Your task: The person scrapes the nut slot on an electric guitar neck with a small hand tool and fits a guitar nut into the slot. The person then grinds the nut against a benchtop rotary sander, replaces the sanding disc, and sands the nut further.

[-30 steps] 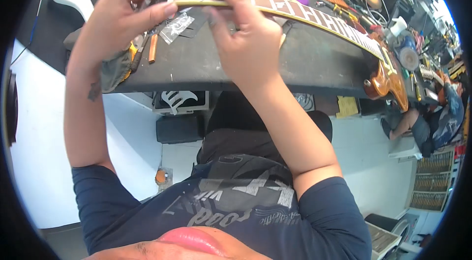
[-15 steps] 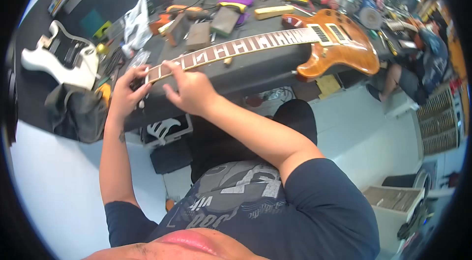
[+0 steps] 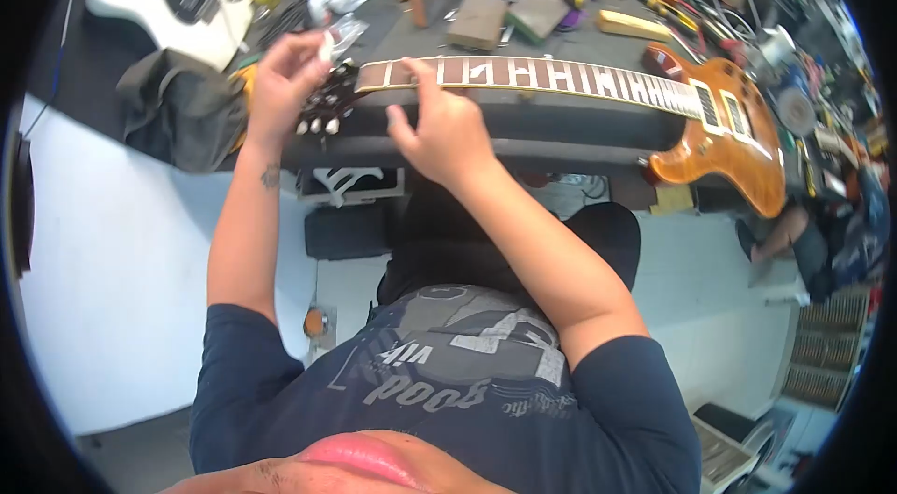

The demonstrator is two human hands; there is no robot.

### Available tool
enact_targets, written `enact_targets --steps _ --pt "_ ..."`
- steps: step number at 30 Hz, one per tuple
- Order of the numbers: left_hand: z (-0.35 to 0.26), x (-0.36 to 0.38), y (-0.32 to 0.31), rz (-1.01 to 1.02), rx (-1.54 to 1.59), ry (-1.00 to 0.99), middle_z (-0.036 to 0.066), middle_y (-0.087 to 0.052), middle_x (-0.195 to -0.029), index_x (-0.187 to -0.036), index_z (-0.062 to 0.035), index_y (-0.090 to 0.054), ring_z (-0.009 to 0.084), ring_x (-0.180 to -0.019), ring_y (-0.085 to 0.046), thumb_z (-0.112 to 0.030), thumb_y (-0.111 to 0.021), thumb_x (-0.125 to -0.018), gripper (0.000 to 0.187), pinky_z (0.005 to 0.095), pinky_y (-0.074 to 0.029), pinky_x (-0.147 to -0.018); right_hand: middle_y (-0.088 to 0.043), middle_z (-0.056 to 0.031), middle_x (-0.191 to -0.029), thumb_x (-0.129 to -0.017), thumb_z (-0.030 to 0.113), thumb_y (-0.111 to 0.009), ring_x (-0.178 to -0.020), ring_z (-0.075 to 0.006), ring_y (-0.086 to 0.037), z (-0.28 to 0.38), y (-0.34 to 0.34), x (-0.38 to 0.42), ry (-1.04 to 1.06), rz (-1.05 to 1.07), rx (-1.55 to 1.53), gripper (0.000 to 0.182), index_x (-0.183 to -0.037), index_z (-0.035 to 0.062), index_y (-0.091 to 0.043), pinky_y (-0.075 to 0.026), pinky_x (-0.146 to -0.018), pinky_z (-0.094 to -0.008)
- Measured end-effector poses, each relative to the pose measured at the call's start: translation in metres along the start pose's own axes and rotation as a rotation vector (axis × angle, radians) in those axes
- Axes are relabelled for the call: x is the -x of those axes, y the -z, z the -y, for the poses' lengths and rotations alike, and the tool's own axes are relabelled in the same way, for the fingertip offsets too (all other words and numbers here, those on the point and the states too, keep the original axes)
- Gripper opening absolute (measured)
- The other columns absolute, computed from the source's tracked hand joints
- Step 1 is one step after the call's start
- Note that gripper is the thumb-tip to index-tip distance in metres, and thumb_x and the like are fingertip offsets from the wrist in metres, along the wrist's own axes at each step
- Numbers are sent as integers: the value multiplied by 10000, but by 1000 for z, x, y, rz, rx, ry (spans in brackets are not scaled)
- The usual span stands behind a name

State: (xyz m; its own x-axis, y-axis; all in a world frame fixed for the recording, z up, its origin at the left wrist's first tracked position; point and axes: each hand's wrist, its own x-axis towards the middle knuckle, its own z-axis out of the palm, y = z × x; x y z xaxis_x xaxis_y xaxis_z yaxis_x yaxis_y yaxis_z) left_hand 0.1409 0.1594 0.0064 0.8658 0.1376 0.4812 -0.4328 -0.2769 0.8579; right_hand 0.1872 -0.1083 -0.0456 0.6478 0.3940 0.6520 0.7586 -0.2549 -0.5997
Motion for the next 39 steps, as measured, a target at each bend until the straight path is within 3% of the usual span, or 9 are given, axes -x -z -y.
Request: enact_targets --steps 5,8,11,14,28,31,33,38,39 --pt "-30 4 73 -481 326 -66 212 -673 -1343 -1268 61 -664 280 -1117 -710 4 -553 -1064 239 435 -607 -1039 -796 -230 -1177 -947 194 -801 -998 -437 -793 -1 -3 3 -26 16 -25 633 -1501 76 -519 -628 -862 -498" --pt "14 9 115 -348 -124 378 150 -760 -1060 -1029 53 -749 219 -771 -695 -70 -612 -982 190 360 -600 -763 -798 -226 -1206 -943 176 -794 -1068 -421 -797 -2 -3 3 13 -10 -68 585 -1467 70 -553 -629 -903 -485" --pt "-6 -7 71 -243 -1006 563 300 -787 -882 -942 119 -776 409 -880 -798 -298 -750 -874 423 480 -615 -856 -803 -217 -1202 -930 157 -791 -1070 -405 -803 -5 -5 6 26 -18 -97 544 -1426 61 -587 -629 -899 -469" --pt "5 -20 57 -47 -1253 645 314 -795 -1022 -1006 71 -815 464 -1027 -784 -349 -807 -906 432 522 -611 -958 -808 -220 -1151 -925 156 -792 -1004 -410 -804 -3 -2 4 13 -5 -110 535 -1413 59 -595 -626 -862 -468" --pt "61 -39 77 -32 -1520 185 330 -770 -1001 -899 40 -799 504 -989 -768 -10 -608 -915 198 593 -613 -912 -755 -250 -915 -929 268 -792 -861 -471 -756 8 3 -4 -85 82 18 678 -1483 30 -480 -597 -804 -565" --pt "45 -31 74 -85 -1484 207 344 -761 -1015 -988 10 -803 506 -987 -766 -145 -642 -934 230 611 -596 -856 -726 -254 -887 -929 273 -799 -849 -497 -737 4 11 -2 -87 118 -9 760 -1532 37 -400 -580 -790 -578" --pt "49 -28 83 -228 -1267 305 288 -791 -1009 -1118 7 -819 449 -989 -785 -250 -710 -901 353 499 -607 -902 -723 -252 -867 -933 249 -785 -829 -497 -729 0 11 2 -91 79 -52 760 -1540 28 -385 -584 -789 -567" --pt "3 22 27 -273 -387 193 101 -751 -1247 -1313 26 -703 165 -1138 -691 88 -541 -1047 317 309 -525 -1014 -743 -168 -917 -907 108 -787 -872 -374 -754 1 26 13 99 -150 -213 465 -1323 6 -606 -591 -794 -462" --pt "1 34 12 -241 -375 129 94 -743 -1243 -1329 29 -690 163 -1123 -690 78 -556 -1056 307 310 -531 -1006 -730 -108 -898 -937 61 -771 -836 -235 -732 18 48 15 -55 -62 -391 360 -1269 10 -641 -568 -793 -354"
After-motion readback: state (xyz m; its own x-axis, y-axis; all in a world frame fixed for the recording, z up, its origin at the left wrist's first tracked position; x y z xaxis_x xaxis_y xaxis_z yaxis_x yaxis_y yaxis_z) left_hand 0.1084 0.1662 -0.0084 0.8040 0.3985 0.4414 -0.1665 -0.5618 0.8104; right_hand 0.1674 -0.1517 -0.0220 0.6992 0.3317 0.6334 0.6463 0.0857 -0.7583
